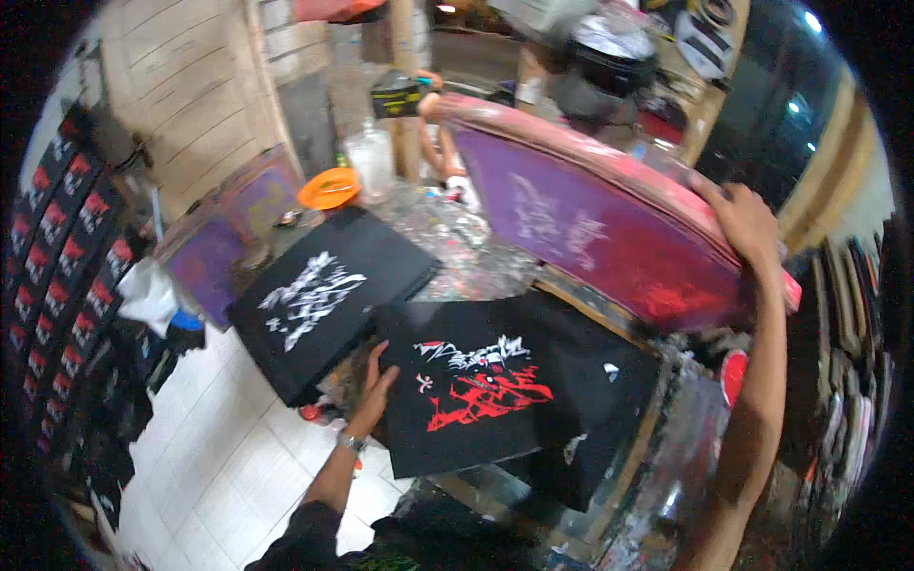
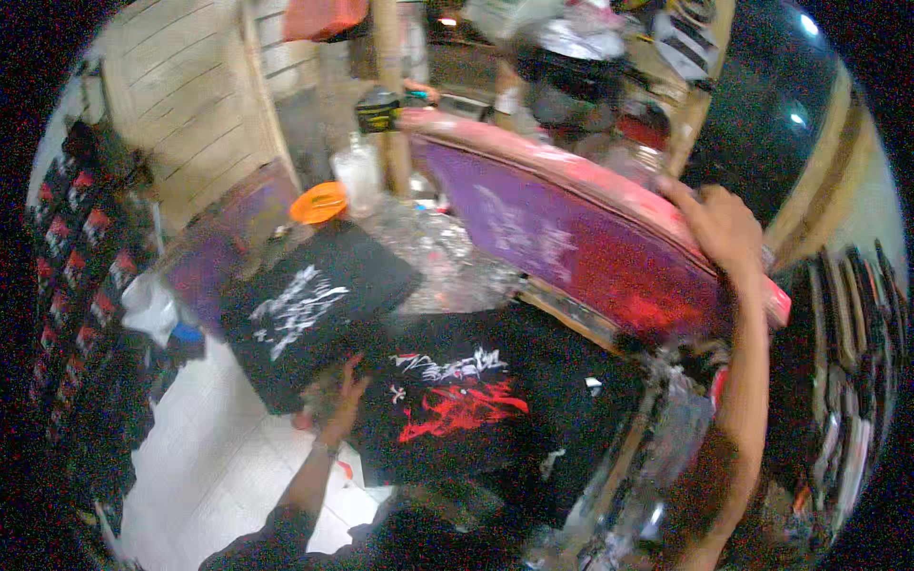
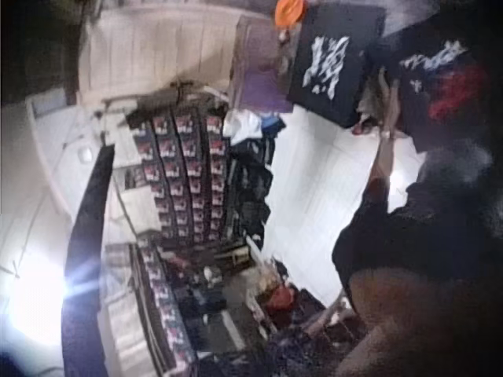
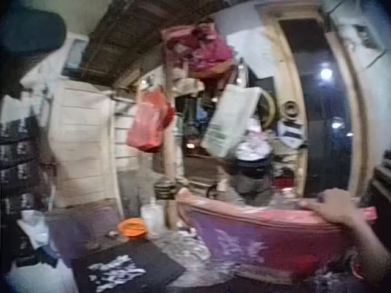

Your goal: The person performs screen printing on black shirts by placing each shirt on the platen, lowering the silk screen frame, and using a squeegee to pull ink across the mesh to transfer the design. The person repeats this process for multiple shirts, moving printed shirts aside and positioning new ones.

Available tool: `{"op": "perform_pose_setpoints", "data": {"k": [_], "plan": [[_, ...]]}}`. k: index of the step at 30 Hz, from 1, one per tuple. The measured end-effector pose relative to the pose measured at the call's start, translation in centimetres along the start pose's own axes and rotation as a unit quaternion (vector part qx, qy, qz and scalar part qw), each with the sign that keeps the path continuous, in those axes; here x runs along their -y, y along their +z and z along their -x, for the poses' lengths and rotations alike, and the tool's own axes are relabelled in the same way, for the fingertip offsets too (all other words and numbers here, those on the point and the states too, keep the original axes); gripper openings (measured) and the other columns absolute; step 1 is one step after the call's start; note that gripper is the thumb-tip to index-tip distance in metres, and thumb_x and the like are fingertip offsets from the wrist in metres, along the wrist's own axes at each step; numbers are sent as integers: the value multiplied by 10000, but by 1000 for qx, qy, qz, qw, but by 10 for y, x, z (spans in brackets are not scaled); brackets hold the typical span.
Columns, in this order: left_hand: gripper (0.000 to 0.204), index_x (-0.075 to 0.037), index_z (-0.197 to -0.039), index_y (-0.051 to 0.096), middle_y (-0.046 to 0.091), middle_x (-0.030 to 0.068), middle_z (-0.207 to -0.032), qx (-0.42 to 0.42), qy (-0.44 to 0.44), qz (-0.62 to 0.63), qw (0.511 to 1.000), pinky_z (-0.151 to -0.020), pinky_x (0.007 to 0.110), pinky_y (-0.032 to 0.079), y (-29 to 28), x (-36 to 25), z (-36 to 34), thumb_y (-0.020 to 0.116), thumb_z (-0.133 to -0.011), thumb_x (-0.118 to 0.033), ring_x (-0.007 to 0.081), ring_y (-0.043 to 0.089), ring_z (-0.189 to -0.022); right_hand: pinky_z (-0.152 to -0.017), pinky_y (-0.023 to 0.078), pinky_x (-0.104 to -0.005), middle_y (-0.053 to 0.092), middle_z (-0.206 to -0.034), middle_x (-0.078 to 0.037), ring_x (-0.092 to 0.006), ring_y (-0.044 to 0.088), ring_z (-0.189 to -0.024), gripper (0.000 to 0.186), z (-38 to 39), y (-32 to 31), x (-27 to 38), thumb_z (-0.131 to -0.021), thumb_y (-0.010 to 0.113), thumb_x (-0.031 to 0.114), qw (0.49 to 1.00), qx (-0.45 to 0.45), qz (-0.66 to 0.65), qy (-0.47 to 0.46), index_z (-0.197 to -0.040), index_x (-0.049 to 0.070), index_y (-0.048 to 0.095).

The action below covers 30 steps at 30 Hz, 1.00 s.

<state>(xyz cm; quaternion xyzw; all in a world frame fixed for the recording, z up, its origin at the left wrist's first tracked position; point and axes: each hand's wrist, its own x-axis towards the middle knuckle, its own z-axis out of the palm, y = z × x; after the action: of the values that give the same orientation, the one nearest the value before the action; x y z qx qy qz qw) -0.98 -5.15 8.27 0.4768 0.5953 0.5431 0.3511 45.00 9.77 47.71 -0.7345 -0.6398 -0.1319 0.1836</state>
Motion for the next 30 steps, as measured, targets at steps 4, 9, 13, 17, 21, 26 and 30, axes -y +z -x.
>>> {"op": "perform_pose_setpoints", "data": {"k": [4, 9, 13, 17, 21, 26, 30], "plan": [[681, -101, -1548, 394, 359, 135, -1607, -38, 54, 28, 997, -1237, 353, 164, -31, 5, -43, 570, -895, -29, 256, 261, -1517, -972, 484, -532, 682, -1115, -334, -475, 660, -1088, 894, -6, -5, 10, -864, 468, 802, 1000, 22, -9, -2, -1115, -15, 726], [747, -84, -1543, 401, 408, 126, -1576, -160, 79, 21, 984, -1201, 349, 289, -150, -32, -104, 564, -827, 51, 262, 389, -1441, -984, 482, -528, 669, -1141, -343, -478, 656, -1090, 900, -1, -5, -2, -874, 470, 781, 999, -7, 37, 24, -1136, -47, 705], [694, -71, -1548, 383, 391, 178, -1583, -240, 46, -121, 962, -1199, 388, 305, -320, -18, -117, 578, -884, -28, 327, 383, -1456, -962, 494, -538, 671, -1122, -347, -483, 662, -1070, 870, 16, -8, 32, -884, 473, 754, 1000, -21, 1, -1, -1139, -44, 708], [646, 12, -1512, 388, 407, 268, -1550, -334, 185, -455, 805, -1189, 448, 301, -148, -50, -128, 628, -927, -119, 420, 386, -1442, -902, 524, -536, 700, -1000, -334, -469, 687, -1005, 871, 17, -17, 0, -876, 464, 769, 999, -30, 16, -9, -983, -47, 747], [433, -26, -1374, 548, 549, 195, -1409, 198, 363, -243, 877, -1093, 449, 438, 125, -59, 17, 619, -971, -167, 356, 531, -1311, -849, 556, -529, 719, -978, -301, -440, 714, -957, 919, 10, 15, -3, -856, 444, 821, 999, -33, -3, -43, -937, -39, 757], [563, -162, -1471, 516, 452, 133, -1545, 442, 557, -83, 699, -1171, 569, 303, 328, -98, 186, 623, -945, -332, 342, 403, -1435, -798, 555, -539, 717, -880, -294, -467, 709, -889, 879, 19, 5, 8, -875, 464, 800, 997, -40, -16, -68, -832, -27, 757], [499, -169, -1370, 600, 545, 105, -1450, 393, 544, -233, 704, -1064, 649, 351, 317, -68, 162, 636, -933, -408, 309, 487, -1337, -814, 553, -536, 714, -874, -299, -478, 704, -890, 858, 29, 0, -1, -877, 487, 777, 996, -27, -40, -69, -841, -36, 755]]}}
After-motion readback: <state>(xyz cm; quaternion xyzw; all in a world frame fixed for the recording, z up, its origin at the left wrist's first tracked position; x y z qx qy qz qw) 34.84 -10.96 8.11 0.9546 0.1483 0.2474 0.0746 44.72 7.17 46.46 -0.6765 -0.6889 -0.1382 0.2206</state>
